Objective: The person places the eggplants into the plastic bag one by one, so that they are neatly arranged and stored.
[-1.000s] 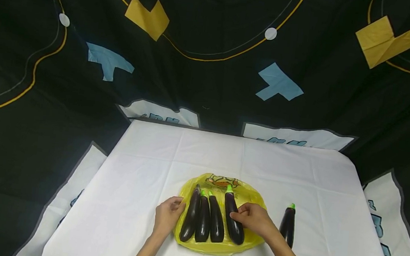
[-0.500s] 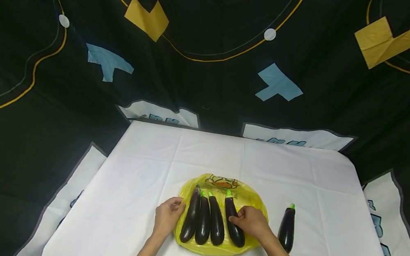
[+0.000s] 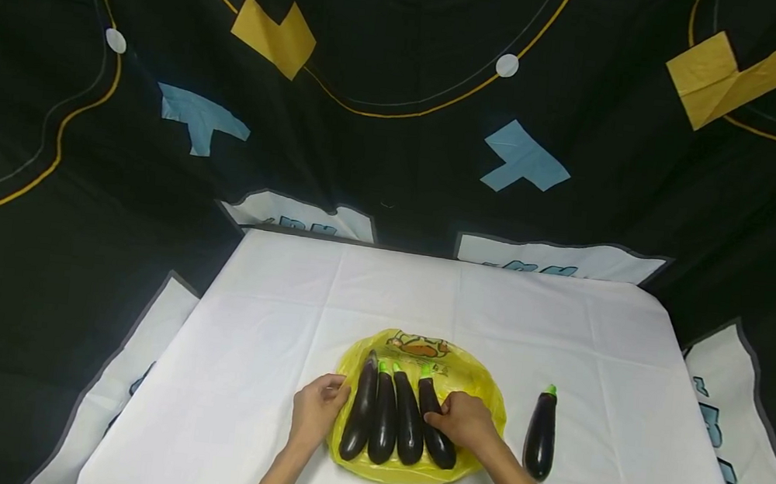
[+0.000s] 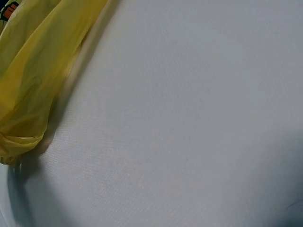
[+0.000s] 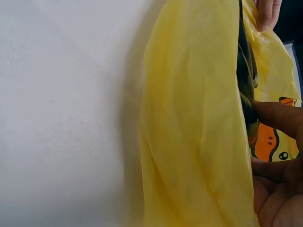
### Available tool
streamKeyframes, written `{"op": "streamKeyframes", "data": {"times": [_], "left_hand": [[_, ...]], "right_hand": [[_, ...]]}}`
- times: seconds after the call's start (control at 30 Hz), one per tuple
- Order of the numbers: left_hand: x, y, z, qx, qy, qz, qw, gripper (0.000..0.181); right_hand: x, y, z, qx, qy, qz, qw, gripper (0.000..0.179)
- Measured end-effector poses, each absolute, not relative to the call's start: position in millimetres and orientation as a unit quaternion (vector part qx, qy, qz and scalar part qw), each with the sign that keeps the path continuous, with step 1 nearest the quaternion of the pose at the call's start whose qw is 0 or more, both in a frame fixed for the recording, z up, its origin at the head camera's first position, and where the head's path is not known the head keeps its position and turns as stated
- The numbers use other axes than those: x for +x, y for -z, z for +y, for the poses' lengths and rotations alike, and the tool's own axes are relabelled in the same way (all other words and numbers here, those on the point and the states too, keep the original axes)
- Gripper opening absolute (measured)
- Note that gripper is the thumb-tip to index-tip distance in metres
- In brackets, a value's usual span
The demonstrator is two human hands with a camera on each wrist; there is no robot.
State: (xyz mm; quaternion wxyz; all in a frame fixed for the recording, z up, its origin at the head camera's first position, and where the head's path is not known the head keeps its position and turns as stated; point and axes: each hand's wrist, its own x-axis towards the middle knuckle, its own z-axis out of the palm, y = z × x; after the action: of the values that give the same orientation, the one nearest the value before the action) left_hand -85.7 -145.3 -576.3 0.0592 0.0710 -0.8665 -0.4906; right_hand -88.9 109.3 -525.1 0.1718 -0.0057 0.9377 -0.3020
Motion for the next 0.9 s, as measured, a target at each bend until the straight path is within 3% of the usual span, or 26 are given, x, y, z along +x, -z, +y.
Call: {"op": "streamKeyframes", "data": {"times": [0.9], "left_hand": [[-87.3,577.4,-144.4,0.067,0.489,-0.868,0.053,0.012]], "right_hand": [[-97.7,525.7,101.4,0.008,0.261,0.942,0.212,0.038]]}}
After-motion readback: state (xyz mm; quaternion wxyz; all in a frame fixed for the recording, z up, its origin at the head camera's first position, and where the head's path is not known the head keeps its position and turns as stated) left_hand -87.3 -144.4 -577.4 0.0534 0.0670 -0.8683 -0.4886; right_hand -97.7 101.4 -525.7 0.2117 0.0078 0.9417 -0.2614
